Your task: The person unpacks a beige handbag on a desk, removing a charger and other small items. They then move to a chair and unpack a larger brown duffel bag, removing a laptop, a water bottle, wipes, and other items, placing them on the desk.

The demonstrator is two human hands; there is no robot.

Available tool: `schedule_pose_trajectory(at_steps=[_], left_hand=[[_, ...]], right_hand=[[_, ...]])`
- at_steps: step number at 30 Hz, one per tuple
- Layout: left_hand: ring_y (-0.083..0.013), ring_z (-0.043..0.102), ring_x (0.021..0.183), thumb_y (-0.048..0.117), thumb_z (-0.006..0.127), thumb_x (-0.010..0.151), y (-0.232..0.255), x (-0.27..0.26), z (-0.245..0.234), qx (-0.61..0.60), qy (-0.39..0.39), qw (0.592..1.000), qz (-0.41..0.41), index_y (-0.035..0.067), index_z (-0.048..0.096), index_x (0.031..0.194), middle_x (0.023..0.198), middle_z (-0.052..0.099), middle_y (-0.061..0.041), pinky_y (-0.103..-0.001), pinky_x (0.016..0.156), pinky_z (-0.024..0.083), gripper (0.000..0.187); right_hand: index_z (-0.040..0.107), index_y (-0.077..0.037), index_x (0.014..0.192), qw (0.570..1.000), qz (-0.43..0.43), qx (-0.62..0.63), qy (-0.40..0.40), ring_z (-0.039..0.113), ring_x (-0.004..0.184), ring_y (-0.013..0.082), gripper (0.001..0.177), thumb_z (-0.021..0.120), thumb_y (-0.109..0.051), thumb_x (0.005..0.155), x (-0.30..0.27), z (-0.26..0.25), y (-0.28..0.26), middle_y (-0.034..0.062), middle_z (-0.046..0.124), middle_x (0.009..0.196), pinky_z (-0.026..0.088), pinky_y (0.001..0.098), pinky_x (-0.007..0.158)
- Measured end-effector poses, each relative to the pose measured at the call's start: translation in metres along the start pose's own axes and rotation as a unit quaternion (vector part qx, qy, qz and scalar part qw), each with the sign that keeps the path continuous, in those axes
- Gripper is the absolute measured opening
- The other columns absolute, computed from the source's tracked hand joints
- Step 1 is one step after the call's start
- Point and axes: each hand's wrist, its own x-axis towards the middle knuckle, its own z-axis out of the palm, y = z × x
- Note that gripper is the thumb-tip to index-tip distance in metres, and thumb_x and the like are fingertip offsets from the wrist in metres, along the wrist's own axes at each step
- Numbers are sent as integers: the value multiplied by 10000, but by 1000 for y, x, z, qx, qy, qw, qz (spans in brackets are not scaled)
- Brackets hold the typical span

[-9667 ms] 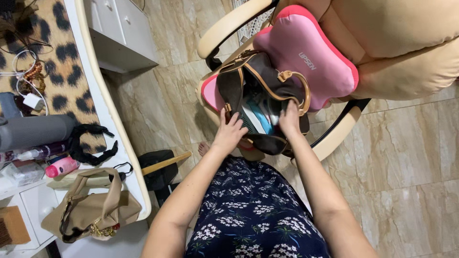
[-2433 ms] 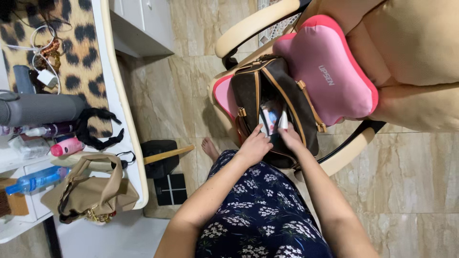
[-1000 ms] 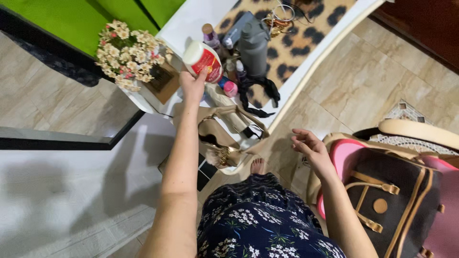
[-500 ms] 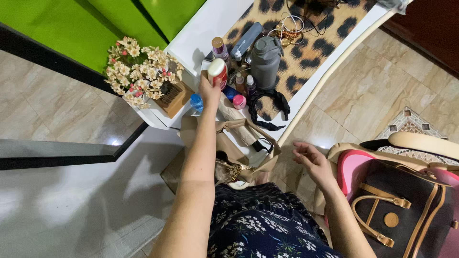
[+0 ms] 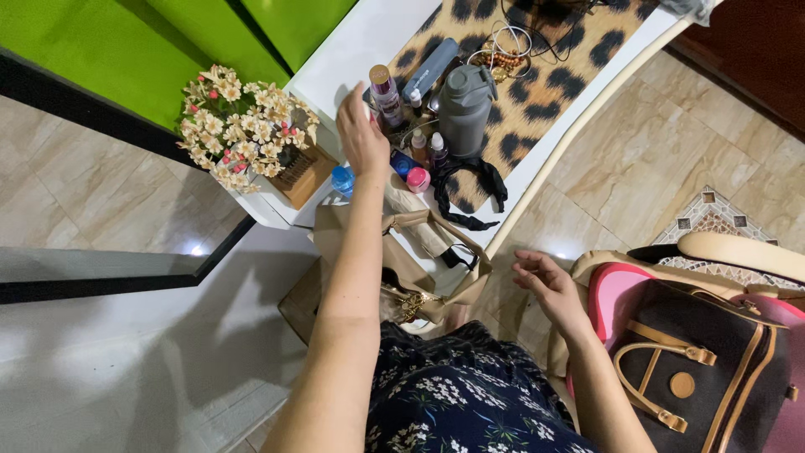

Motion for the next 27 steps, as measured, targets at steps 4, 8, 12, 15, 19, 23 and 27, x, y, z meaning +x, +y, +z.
schedule_pose_trajectory(at_steps=[4,8,12,15,19,23,27], left_hand=[[-339,487,1391,-64,746,815,0,16,-15,106,-29,993,53,228,526,1410,1463,498,-121,-436,1190,401,698],[-381,427,1380,37,807,772,14,21,-32,87,-46,994,50,166,524,1410,1436,463,-167,-516,1179,328,709],[-446,350,1400,97,840,798,65,3,-46,-14,-3,994,112,95,487,1456,1458,407,-212,-582,1190,266,746],[-402,389,1424,93,828,874,126,-29,-42,-99,-37,974,199,136,478,1463,1486,411,-178,-544,1225,304,687],[-403,384,1438,89,783,920,213,-108,-19,-187,-150,922,306,171,498,1446,1499,410,-158,-537,1239,332,604],[-411,404,1397,71,734,899,281,-191,11,-234,-306,842,378,162,556,1395,1450,436,-179,-524,1192,369,535],[-419,449,1333,33,726,837,322,-284,36,-281,-456,739,408,127,615,1314,1380,496,-197,-498,1133,415,499]], right_hand=[[596,-31,1380,1000,-3,-12,0,645,1071,144,384,594,-116,1006,0,-4,3,71,690,1154,544,323,952],[598,-35,1378,1000,-1,-9,2,648,1074,146,384,594,-114,1002,0,-2,1,74,690,1153,548,324,952],[603,-42,1373,1000,9,1,14,654,1071,156,381,599,-117,1000,-3,-4,-5,80,694,1157,547,319,951],[601,-71,1359,999,32,-27,34,676,1051,149,390,611,-130,973,-10,-15,-10,41,699,1185,560,313,926],[617,-44,1340,998,-24,11,64,647,1081,122,353,616,-132,998,-34,-43,-3,55,691,1156,567,309,949],[624,-50,1341,988,-26,-7,152,640,1031,124,340,618,-125,1010,-75,-92,19,57,697,1111,529,298,907],[619,-28,1333,958,-91,52,265,649,1055,178,353,635,-117,992,-139,-163,82,93,690,1136,537,330,944]])
